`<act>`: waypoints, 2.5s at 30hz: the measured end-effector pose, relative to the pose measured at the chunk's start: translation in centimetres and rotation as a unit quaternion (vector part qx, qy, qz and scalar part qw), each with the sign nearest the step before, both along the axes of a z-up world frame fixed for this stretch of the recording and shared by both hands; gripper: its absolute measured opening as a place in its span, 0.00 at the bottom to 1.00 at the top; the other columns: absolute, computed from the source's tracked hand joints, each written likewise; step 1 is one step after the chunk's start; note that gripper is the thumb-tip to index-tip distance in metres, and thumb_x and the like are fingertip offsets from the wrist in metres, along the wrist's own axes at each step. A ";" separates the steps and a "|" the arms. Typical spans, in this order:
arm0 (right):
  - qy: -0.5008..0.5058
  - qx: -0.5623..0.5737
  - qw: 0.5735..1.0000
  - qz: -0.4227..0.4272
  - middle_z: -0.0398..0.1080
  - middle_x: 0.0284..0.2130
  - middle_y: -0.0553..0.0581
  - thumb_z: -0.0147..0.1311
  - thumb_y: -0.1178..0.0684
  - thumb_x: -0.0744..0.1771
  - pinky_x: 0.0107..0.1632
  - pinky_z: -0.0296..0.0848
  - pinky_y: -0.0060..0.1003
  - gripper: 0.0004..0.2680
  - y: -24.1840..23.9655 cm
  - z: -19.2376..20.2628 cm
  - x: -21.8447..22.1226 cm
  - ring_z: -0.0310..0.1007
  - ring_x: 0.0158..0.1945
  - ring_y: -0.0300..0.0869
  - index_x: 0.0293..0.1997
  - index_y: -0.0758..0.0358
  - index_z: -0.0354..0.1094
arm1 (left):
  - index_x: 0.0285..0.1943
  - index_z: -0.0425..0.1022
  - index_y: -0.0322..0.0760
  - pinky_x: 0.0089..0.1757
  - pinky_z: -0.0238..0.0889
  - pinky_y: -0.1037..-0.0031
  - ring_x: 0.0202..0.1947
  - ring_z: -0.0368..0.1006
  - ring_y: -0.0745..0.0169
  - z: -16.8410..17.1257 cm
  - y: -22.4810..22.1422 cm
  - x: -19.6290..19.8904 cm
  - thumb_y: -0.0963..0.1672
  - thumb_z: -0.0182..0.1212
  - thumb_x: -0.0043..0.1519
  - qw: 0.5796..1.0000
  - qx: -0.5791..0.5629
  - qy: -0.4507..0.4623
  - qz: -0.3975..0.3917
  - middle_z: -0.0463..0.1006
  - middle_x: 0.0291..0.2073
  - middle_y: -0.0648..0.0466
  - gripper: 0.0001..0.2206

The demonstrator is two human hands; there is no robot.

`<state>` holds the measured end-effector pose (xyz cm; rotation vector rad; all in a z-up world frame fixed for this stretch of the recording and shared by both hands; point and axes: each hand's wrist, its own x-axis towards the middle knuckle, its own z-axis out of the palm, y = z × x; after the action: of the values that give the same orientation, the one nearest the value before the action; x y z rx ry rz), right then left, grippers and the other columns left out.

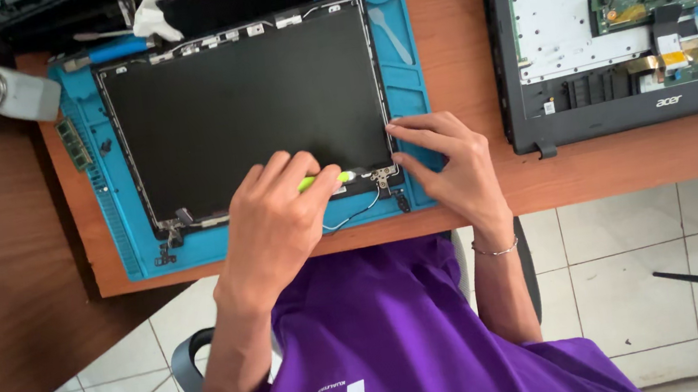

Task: The person uses a screwdriver to fasten screws into the corners of a laptop screen panel. They then attach a black plastic bezel frame around the screen, aligning it and pressing it into place. Finally, they connect a ribbon cable to the screen assembly.

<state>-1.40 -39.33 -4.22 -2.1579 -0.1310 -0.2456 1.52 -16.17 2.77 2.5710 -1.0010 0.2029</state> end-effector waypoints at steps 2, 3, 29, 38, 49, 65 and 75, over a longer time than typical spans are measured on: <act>-0.002 -0.011 1.000 0.012 0.77 0.51 0.55 0.68 0.61 0.61 0.57 0.75 0.40 0.14 -0.1 -0.2 -0.1 0.75 0.54 0.47 0.52 0.60 0.77 | 0.39 0.78 0.37 0.36 0.61 0.69 0.35 0.69 0.61 -0.2 -0.3 0.1 0.41 0.65 0.61 1.000 0.003 -0.003 -0.009 0.70 0.31 0.57 0.02; -0.004 -0.016 1.000 0.017 0.76 0.52 0.55 0.68 0.61 0.61 0.57 0.74 0.41 0.14 -0.1 -0.3 -0.1 0.74 0.55 0.47 0.52 0.60 0.77 | 0.39 0.77 0.36 0.36 0.61 0.69 0.36 0.69 0.61 -0.2 -0.4 0.1 0.41 0.65 0.61 1.000 0.005 -0.004 -0.014 0.70 0.31 0.56 0.02; 0.022 -0.021 0.999 0.038 0.70 0.54 0.55 0.68 0.59 0.61 0.57 0.73 0.40 0.12 -0.1 -1.1 0.0 0.68 0.58 0.48 0.48 0.57 0.80 | 0.37 0.76 0.35 0.38 0.69 0.77 0.41 0.70 0.63 0.2 -4.5 -0.3 0.39 0.63 0.52 0.976 0.196 -0.088 -0.021 0.70 0.40 0.54 0.06; 0.008 -0.039 0.998 0.043 0.71 0.54 0.55 0.66 0.60 0.58 0.58 0.71 0.43 0.13 -0.7 -2.2 0.0 0.69 0.57 0.50 0.46 0.59 0.79 | 0.32 0.74 0.33 0.36 0.73 0.77 0.41 0.72 0.62 -0.2 -6.0 -0.4 0.41 0.62 0.55 0.975 0.151 -0.107 -0.120 0.69 0.40 0.53 0.04; 0.024 -0.031 0.998 0.040 0.72 0.54 0.53 0.65 0.61 0.59 0.57 0.70 0.42 0.12 -0.6 -1.8 -0.1 0.69 0.56 0.49 0.45 0.59 0.79 | 0.39 0.73 0.32 0.33 0.74 0.79 0.39 0.74 0.65 -0.7 -5.7 -0.8 0.40 0.62 0.60 0.971 0.224 -0.042 -0.080 0.69 0.40 0.52 0.04; 0.021 -0.032 0.999 0.031 0.73 0.54 0.54 0.67 0.60 0.59 0.59 0.70 0.44 0.11 -0.3 -1.6 -0.1 0.70 0.58 0.51 0.43 0.62 0.78 | 0.34 0.76 0.31 0.35 0.74 0.79 0.39 0.72 0.63 -1.5 -5.2 -0.2 0.40 0.62 0.57 0.974 0.192 -0.079 -0.094 0.69 0.39 0.53 0.04; 0.015 -0.035 0.999 0.029 0.72 0.53 0.55 0.67 0.59 0.59 0.60 0.68 0.45 0.12 -0.2 -1.6 -0.2 0.69 0.58 0.51 0.45 0.60 0.79 | 0.36 0.77 0.29 0.26 0.69 0.83 0.34 0.67 0.66 -1.3 -6.1 -1.6 0.45 0.58 0.66 0.951 0.285 -0.112 0.039 0.67 0.39 0.53 0.12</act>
<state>-1.64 -39.57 -5.81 -2.2232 -0.1886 -0.1773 -0.10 -22.23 1.45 3.1719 -1.1748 0.2617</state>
